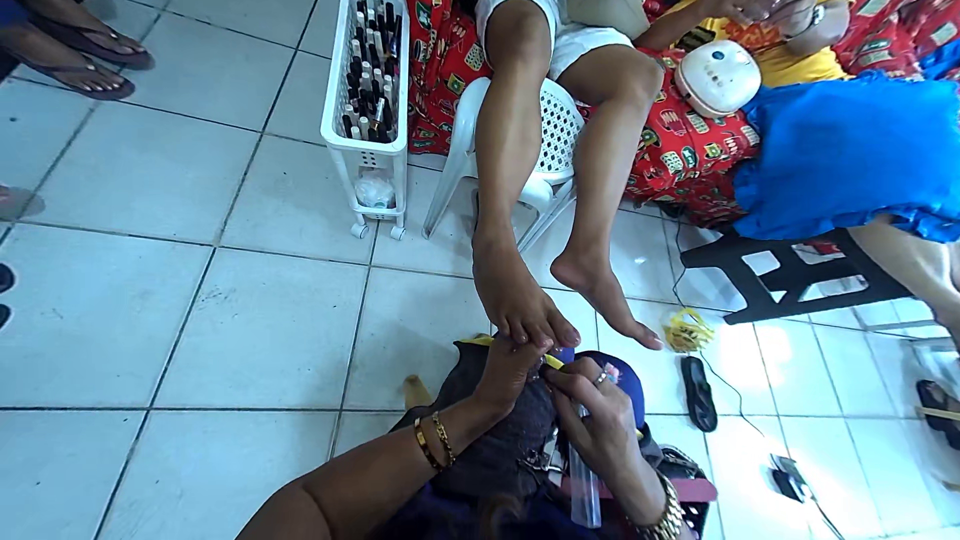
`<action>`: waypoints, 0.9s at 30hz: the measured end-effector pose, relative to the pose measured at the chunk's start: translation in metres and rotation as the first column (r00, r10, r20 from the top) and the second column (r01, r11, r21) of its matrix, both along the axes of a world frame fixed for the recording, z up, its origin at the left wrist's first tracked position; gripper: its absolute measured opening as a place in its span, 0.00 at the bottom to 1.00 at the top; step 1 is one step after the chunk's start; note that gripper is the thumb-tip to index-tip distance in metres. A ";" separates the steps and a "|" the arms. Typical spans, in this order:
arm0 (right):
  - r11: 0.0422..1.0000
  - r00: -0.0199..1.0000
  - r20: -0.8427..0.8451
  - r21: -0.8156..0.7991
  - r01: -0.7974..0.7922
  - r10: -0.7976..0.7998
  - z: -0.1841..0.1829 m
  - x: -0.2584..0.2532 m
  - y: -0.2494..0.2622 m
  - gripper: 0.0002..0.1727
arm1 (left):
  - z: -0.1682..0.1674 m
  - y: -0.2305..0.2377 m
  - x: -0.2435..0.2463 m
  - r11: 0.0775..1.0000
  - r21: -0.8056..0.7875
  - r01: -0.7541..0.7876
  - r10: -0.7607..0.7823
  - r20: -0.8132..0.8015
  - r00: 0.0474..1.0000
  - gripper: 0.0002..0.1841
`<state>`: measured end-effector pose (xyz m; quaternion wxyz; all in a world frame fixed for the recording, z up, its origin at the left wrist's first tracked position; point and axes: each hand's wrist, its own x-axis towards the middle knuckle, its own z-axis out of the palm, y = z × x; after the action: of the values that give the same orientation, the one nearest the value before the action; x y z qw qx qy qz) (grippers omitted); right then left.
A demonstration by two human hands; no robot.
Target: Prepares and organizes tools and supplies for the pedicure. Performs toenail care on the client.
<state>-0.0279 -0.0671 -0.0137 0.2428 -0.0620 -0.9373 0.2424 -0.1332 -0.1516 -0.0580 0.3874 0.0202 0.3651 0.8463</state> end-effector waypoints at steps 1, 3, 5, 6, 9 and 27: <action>1.000 1.000 0.011 -0.017 0.000 0.000 -0.001 0.000 -0.001 0.09 | 0.000 -0.002 -0.001 1.000 0.002 -0.005 0.005 -0.004 1.000 0.08; 0.997 0.997 0.052 -0.046 0.063 -0.061 -0.001 -0.001 -0.005 0.14 | 0.001 -0.004 -0.002 1.000 -0.003 0.000 0.000 -0.012 1.000 0.09; 0.994 0.991 0.081 -0.031 0.108 -0.105 -0.001 -0.002 -0.009 0.16 | 0.002 -0.005 -0.004 1.000 -0.021 0.016 -0.017 -0.039 0.999 0.09; 0.996 0.994 0.059 -0.011 0.093 -0.092 -0.002 -0.002 -0.010 0.13 | 0.001 -0.005 -0.004 1.000 -0.021 0.018 -0.019 -0.043 0.999 0.09; 1.000 1.000 0.021 0.002 -0.007 0.007 -0.005 -0.001 -0.008 0.09 | -0.001 -0.004 -0.004 1.000 -0.004 0.018 -0.018 -0.033 0.999 0.10; 0.999 1.000 -0.004 0.026 0.029 -0.029 -0.006 0.000 -0.007 0.07 | -0.003 -0.003 -0.003 1.000 -0.002 0.026 -0.026 -0.021 0.999 0.10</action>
<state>-0.0276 -0.0745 -0.0201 0.2487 -0.0717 -0.9390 0.2266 -0.1361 -0.1544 -0.0607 0.3944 0.0337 0.3695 0.8407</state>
